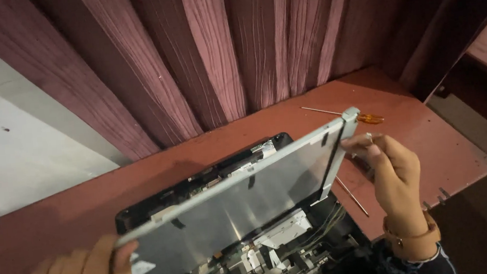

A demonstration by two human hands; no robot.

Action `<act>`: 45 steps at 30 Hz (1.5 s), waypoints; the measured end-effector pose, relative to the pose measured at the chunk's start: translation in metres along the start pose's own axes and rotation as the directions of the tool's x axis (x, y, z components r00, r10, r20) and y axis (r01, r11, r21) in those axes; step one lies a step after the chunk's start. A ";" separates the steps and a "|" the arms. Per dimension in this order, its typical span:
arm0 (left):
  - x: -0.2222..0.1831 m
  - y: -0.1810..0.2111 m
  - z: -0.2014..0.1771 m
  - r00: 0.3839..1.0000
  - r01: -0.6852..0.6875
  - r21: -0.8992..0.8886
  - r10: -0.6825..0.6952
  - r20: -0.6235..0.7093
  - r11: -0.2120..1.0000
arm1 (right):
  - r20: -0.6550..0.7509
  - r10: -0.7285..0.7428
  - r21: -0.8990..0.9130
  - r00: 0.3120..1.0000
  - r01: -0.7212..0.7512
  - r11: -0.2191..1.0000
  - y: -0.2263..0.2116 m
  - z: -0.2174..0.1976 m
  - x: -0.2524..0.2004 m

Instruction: Disassembling a screen frame by removing screws with a screwdriver and lifting the panel from the chassis.

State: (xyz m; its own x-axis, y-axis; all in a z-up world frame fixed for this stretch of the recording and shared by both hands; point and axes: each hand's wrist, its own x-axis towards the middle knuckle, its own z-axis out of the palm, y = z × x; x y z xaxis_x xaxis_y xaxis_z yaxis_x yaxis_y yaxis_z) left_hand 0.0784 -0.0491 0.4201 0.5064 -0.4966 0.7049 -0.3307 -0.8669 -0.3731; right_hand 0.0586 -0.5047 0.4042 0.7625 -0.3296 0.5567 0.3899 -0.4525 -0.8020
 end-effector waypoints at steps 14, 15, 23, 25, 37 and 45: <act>0.030 0.014 0.001 0.973 0.094 -0.012 -0.094 -0.210 0.996 | 0.340 -0.297 -0.715 0.892 0.451 0.535 0.010 0.033 -0.038; 0.037 0.017 -0.006 0.970 0.066 -0.075 -0.082 -0.228 0.995 | 0.353 -0.380 -0.732 0.855 0.506 0.457 0.007 0.040 -0.042; 0.038 0.015 -0.001 0.948 0.023 -0.150 -0.069 -0.310 0.988 | 0.813 -0.574 -0.124 0.093 0.992 -0.015 -0.032 0.148 -0.059; 0.038 0.015 0.001 0.945 0.021 -0.161 -0.072 -0.318 0.987 | 0.807 -0.589 -0.060 -0.037 0.988 -0.143 -0.028 0.175 -0.071; 0.039 0.014 0.005 0.936 0.024 -0.154 -0.077 -0.344 0.988 | 0.638 -0.704 0.227 -0.312 0.950 -0.215 -0.013 0.237 -0.079; 0.041 0.013 0.000 0.935 0.028 -0.143 -0.077 -0.348 0.989 | 0.624 -0.412 0.423 -0.664 0.731 -0.536 -0.036 0.250 -0.074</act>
State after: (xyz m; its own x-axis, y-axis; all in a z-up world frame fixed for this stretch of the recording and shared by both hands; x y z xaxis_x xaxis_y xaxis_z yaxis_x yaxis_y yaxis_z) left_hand 0.0952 -0.0805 0.4437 0.2220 -0.3821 0.8971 -0.4268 -0.8653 -0.2630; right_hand 0.1177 -0.2568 0.3378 -0.3448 0.9224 -0.1739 0.5666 0.3522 0.7449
